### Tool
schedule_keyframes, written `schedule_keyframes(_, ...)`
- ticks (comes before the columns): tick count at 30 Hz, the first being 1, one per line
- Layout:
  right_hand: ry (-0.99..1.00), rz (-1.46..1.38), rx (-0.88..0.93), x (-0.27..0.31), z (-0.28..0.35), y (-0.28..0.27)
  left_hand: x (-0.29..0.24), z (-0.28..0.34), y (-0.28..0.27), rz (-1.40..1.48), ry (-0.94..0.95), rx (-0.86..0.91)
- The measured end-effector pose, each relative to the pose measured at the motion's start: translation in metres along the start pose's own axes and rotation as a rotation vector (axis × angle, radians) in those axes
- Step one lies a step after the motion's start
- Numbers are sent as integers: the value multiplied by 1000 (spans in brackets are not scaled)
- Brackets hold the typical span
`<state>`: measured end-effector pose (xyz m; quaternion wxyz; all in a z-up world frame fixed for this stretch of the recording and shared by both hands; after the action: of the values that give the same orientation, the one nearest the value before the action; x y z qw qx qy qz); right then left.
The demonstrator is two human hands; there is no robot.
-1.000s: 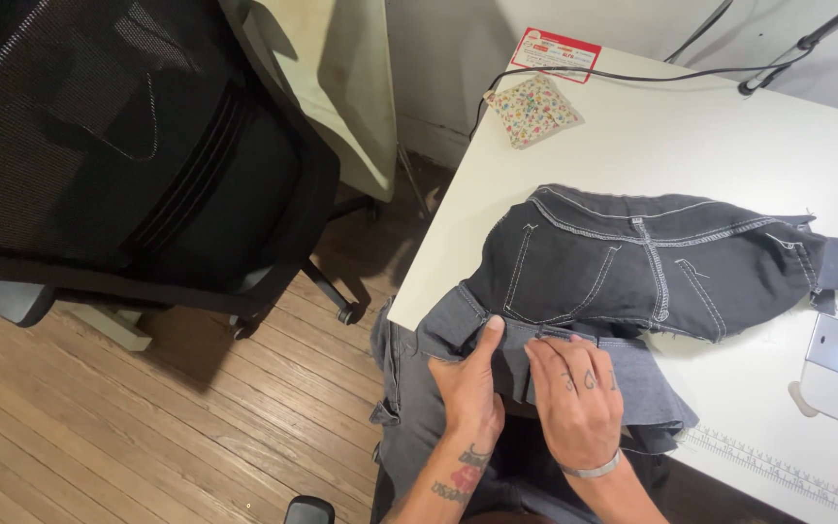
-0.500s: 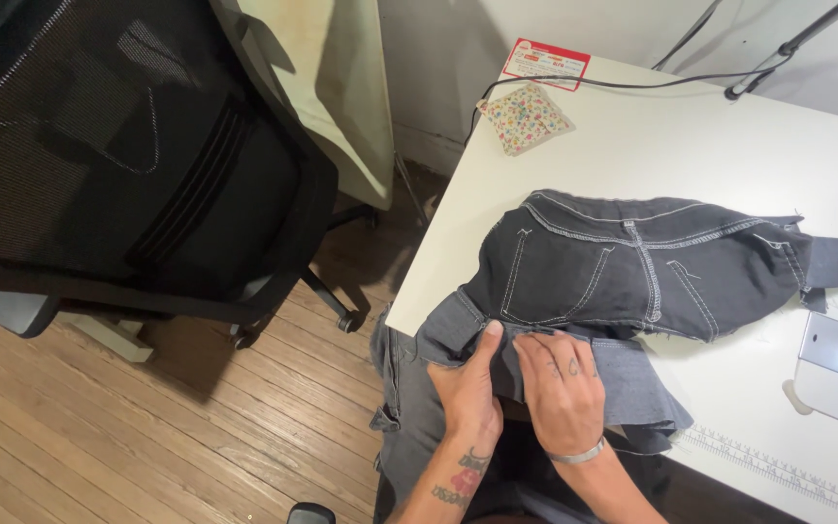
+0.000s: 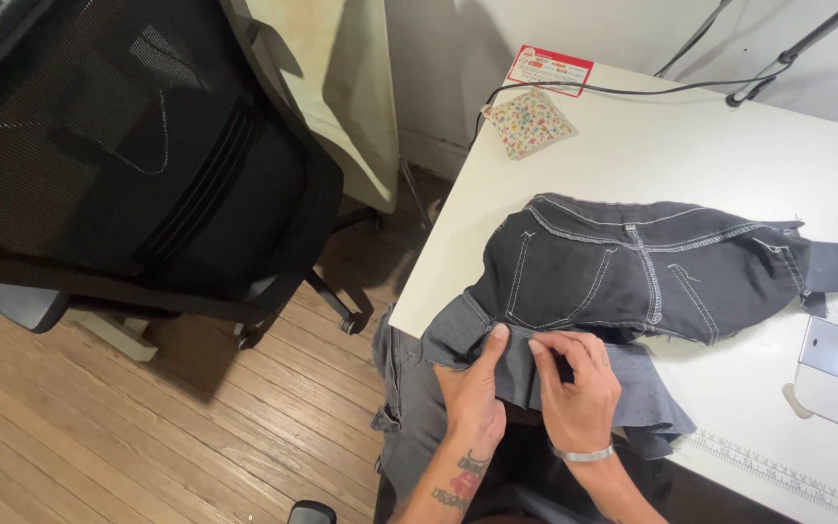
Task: Pinning pleated fabric sections onto a denim garment at a sewing workstation.
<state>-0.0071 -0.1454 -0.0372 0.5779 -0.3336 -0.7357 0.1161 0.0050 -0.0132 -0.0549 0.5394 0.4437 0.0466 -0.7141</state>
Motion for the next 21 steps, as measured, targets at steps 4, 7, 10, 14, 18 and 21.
schedule_keyframes(4,45,-23,14,-1,-1,-4,-2,5,1,23,-94,-97)
schedule_keyframes(7,96,-75,1,-1,-3,-4,-3,4,2,32,-97,-41)
schedule_keyframes(10,154,-123,0,-1,-5,-6,2,5,1,60,-112,-48)
schedule_keyframes(14,223,-222,13,-2,-8,-6,11,3,-2,67,-182,-79)
schedule_keyframes(18,297,-277,22,-2,-8,-8,20,2,-9,93,-278,-139)
schedule_keyframes(21,274,-300,27,-6,-7,-7,15,7,-4,55,-257,-146)
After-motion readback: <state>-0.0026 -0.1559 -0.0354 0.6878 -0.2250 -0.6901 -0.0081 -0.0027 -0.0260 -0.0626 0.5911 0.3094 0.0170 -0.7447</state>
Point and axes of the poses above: each hand's wrist, its own z-axis away from the middle knuckle, its own y-axis out of the palm, x = y × z, the point moved 3 cm from there along -z, towards the middle knuckle, and after that the axes turned 7 degrees about y, right-handed, at the moved point
